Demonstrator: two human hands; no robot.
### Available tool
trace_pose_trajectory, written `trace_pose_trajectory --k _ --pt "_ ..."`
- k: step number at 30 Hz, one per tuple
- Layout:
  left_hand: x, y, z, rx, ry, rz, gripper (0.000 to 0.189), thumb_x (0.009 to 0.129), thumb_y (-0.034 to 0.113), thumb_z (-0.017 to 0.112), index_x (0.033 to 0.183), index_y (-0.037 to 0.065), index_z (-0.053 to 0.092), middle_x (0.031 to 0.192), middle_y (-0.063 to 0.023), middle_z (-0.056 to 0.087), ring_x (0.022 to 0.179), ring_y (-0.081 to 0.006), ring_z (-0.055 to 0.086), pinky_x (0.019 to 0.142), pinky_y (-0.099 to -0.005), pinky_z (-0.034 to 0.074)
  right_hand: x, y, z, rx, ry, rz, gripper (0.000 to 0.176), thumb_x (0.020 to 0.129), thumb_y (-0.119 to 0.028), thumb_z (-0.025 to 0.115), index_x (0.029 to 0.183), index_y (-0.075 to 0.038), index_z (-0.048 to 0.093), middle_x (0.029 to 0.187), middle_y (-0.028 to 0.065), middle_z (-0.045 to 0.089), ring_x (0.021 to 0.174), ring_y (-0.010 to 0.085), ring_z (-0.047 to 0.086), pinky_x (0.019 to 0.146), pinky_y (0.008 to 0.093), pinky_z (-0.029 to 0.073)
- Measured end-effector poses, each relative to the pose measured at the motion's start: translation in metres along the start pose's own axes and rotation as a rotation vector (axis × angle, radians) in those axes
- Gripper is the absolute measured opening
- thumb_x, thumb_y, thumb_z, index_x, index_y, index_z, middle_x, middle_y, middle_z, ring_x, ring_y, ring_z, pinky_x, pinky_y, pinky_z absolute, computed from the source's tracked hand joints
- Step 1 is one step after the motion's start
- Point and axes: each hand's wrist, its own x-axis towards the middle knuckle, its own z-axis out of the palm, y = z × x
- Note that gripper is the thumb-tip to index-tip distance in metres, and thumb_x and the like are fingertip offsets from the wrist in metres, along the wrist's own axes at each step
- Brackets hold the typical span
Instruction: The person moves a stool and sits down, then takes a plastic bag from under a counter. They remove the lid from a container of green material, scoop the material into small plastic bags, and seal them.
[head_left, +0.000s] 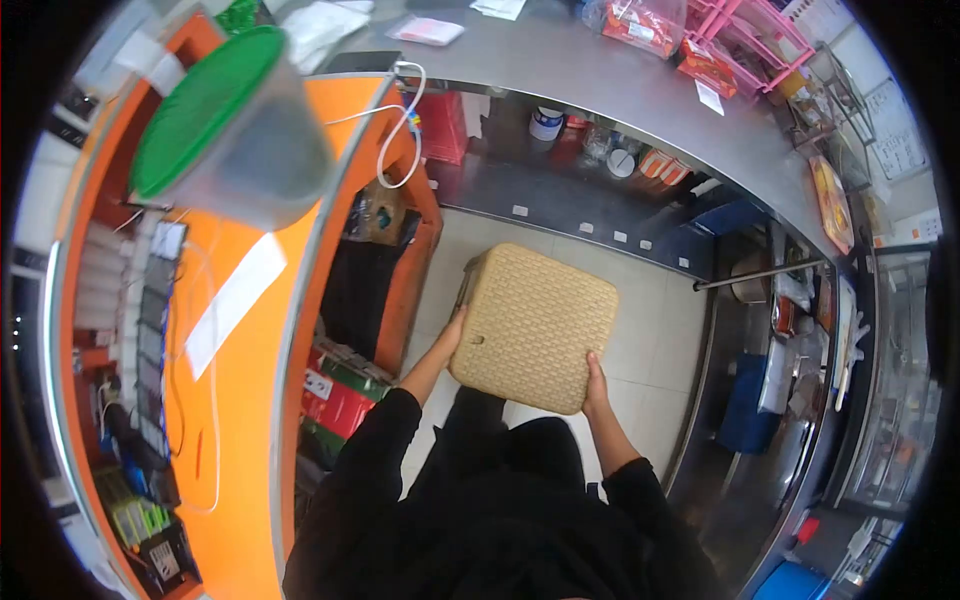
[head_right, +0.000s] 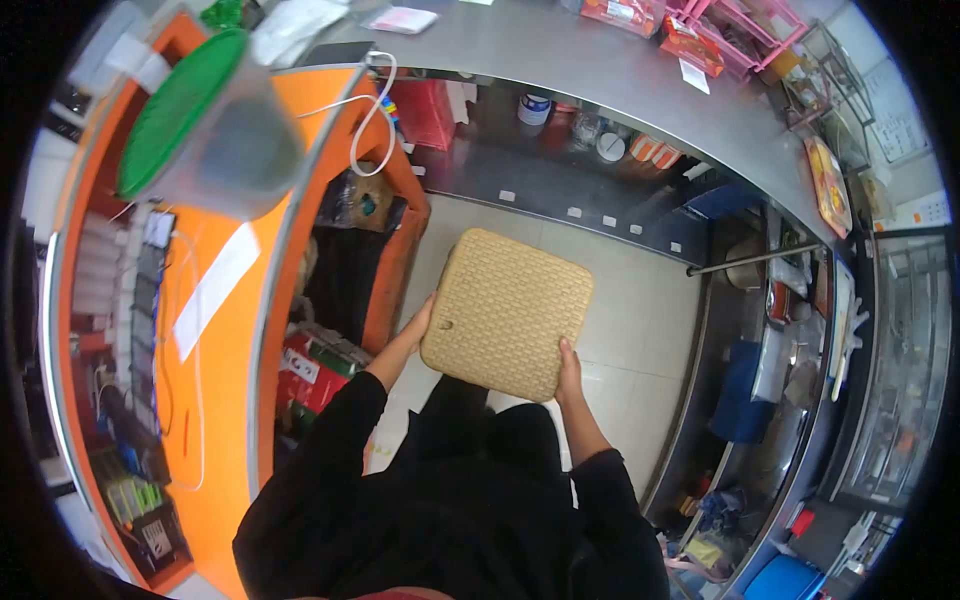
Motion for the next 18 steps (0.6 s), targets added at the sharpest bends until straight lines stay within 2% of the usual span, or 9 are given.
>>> trace_pose_trajectory --k 3,5,7,11,14,16,17,18 --pt "0.093 0.002 -0.008 -0.056 -0.023 -0.054 0.06 0.093 0.05 0.023 0.129 0.006 0.042 0.124 -0.0144 0.05 0.112 -0.024 0.048 0.095 -0.0339 0.036 0.09 0.0 0.007 -0.065 0.089 0.027 0.073 0.083 -0.049 0.053 0.131 0.001 0.031 0.127 0.0167 0.044 0.116 0.0289 0.043 0.096 0.0403 0.036" --pt "0.153 -0.01 -0.025 -0.039 -0.001 -0.165 0.061 0.093 0.05 0.023 0.13 0.006 0.042 0.125 -0.0146 0.049 0.114 -0.0234 0.047 0.095 -0.0339 0.036 0.131 -0.007 0.009 -0.113 0.122 0.064 0.073 0.083 -0.048 0.054 0.132 0.001 0.031 0.127 0.017 0.044 0.116 0.029 0.043 0.096 0.0403 0.036" --pt "0.181 -0.003 -0.017 -0.055 0.036 -0.135 0.062 0.092 0.051 0.022 0.13 0.006 0.042 0.125 -0.0146 0.049 0.114 -0.023 0.046 0.095 -0.0336 0.036 0.165 -0.017 0.008 -0.133 0.082 0.124 0.075 0.082 -0.049 0.054 0.134 -0.002 0.028 0.129 0.0171 0.041 0.118 0.0297 0.041 0.096 0.0406 0.036" --pt "0.208 -0.015 -0.008 -0.058 0.092 -0.044 0.067 0.091 0.056 0.021 0.133 0.006 0.038 0.133 -0.0144 0.04 0.123 -0.0226 0.038 0.101 -0.0322 0.028 0.224 -0.025 -0.004 -0.243 -0.047 0.266 0.081 0.083 -0.053 0.05 0.138 -0.003 0.018 0.139 0.015 0.028 0.127 0.0282 0.03 0.103 0.0404 0.028" --pt "0.181 -0.006 0.009 -0.095 0.441 -0.085 0.072 0.091 0.055 0.027 0.132 -0.003 0.033 0.138 -0.0167 0.033 0.129 -0.0237 0.03 0.105 -0.0317 0.023 0.251 -0.012 -0.058 -0.272 -0.151 0.408 0.081 0.084 -0.054 0.048 0.139 -0.003 0.016 0.142 0.0144 0.024 0.13 0.027 0.024 0.105 0.04 0.023" --pt "0.157 -0.07 -0.003 -0.038 0.62 0.059 0.071 0.092 0.053 0.026 0.134 -0.003 0.028 0.14 -0.0172 0.028 0.132 -0.0239 0.024 0.107 -0.0315 0.019 0.237 -0.034 -0.095 -0.395 -0.184 0.509 0.081 0.084 -0.053 0.049 0.139 -0.003 0.017 0.141 0.0141 0.025 0.13 0.0266 0.025 0.105 0.0397 0.023" --pt "0.125 -0.102 0.0 0.01 0.627 -0.063 0.079 0.09 0.059 0.018 0.135 -0.005 0.023 0.144 -0.016 0.019 0.134 -0.0224 0.016 0.109 -0.0326 0.011 0.221 -0.052 -0.118 -0.49 -0.186 0.562 0.08 0.083 -0.052 0.05 0.139 -0.003 0.018 0.141 0.014 0.025 0.13 0.0264 0.025 0.105 0.0396 0.024" --pt "0.103 -0.178 0.004 0.124 0.641 -0.141 0.074 0.09 0.057 0.022 0.136 -0.002 0.025 0.142 -0.017 0.024 0.133 -0.0236 0.021 0.108 -0.0341 0.015 0.205 -0.072 -0.141 -0.582 -0.193 0.618 0.08 0.083 -0.052 0.05 0.138 -0.003 0.019 0.141 0.0139 0.026 0.13 0.0262 0.025 0.105 0.0395 0.024"
